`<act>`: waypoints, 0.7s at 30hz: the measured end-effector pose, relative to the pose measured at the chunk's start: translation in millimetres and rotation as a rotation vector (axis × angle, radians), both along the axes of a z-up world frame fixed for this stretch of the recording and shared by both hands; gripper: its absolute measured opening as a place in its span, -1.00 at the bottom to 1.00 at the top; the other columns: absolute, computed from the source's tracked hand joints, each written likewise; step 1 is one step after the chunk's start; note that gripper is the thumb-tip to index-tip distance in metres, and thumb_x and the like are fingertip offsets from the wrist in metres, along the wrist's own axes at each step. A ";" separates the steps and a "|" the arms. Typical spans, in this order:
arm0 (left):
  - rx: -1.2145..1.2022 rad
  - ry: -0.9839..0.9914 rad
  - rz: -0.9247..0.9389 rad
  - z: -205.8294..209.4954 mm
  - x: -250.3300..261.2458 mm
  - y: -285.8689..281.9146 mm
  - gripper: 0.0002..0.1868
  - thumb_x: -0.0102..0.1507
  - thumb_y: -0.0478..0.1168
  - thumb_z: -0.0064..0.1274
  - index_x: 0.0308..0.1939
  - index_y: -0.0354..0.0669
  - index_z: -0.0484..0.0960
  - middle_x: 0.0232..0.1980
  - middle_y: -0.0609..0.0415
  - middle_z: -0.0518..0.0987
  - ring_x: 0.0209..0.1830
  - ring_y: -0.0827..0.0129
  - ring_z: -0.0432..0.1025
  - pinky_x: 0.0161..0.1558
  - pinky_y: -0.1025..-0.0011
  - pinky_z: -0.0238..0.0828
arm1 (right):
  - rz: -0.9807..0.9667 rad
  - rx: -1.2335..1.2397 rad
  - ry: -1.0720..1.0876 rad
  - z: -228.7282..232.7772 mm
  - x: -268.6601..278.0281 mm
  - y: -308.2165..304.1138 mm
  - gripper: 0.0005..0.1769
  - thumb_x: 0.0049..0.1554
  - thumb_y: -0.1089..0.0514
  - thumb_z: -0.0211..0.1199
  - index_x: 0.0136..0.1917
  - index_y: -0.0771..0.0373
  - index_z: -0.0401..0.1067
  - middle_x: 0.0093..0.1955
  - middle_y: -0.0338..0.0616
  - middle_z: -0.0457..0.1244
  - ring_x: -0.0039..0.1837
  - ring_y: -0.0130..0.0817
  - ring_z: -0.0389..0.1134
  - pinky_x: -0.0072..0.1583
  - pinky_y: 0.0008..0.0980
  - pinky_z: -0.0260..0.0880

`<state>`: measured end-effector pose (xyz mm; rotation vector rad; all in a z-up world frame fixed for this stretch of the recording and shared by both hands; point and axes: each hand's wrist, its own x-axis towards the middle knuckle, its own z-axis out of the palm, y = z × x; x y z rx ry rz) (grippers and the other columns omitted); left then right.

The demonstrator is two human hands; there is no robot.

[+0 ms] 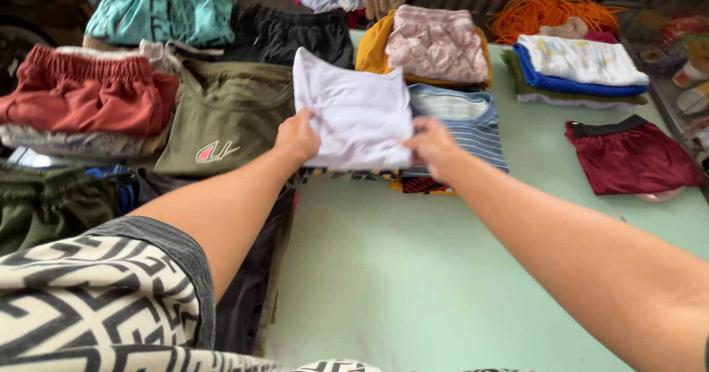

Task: The person folds various clothing items, including a black and red t-shirt, a white t-shirt, a patterned shirt, a black tank top, and a dark brown top. They pick each item from a basket, smooth it out on a glass table, fold it neatly, and place it on a growing stack of folded clothes.

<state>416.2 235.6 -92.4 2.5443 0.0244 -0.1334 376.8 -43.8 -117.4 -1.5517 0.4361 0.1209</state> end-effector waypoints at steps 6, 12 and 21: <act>0.366 -0.183 -0.373 -3.3 -31.0 -40.5 -0.14 0.25 0.43 -0.12 0.59 0.53 -0.01 0.69 -0.03 -0.33 0.61 -0.45 -0.31 0.42 -0.44 -0.15 | 0.060 0.025 0.262 -1.8 -63.2 9.6 -0.25 0.03 0.22 0.39 0.44 0.20 0.16 0.07 0.01 0.37 0.02 -0.19 0.39 0.02 -0.19 0.46; 0.388 0.117 -0.392 12.8 -45.0 -61.5 0.01 0.16 0.57 -0.21 0.59 0.66 -0.29 0.69 0.07 -0.59 0.58 -0.57 -0.44 0.35 -0.56 -0.20 | -0.071 0.083 0.246 31.8 -164.8 -14.3 -0.44 0.10 0.13 0.32 0.34 0.18 0.28 0.10 -0.11 0.35 0.09 -0.25 0.40 0.13 -0.18 0.41; -0.035 -0.662 -0.779 7.1 -169.0 -234.6 -0.33 0.11 -0.21 0.18 0.33 0.04 0.46 0.48 -0.21 0.24 0.52 -0.20 0.06 0.49 -0.18 -0.08 | -0.598 0.109 -0.003 55.4 -307.4 -151.9 -0.64 0.19 0.14 0.19 0.25 0.23 0.36 0.10 -0.12 0.38 0.08 -0.30 0.43 0.12 -0.26 0.47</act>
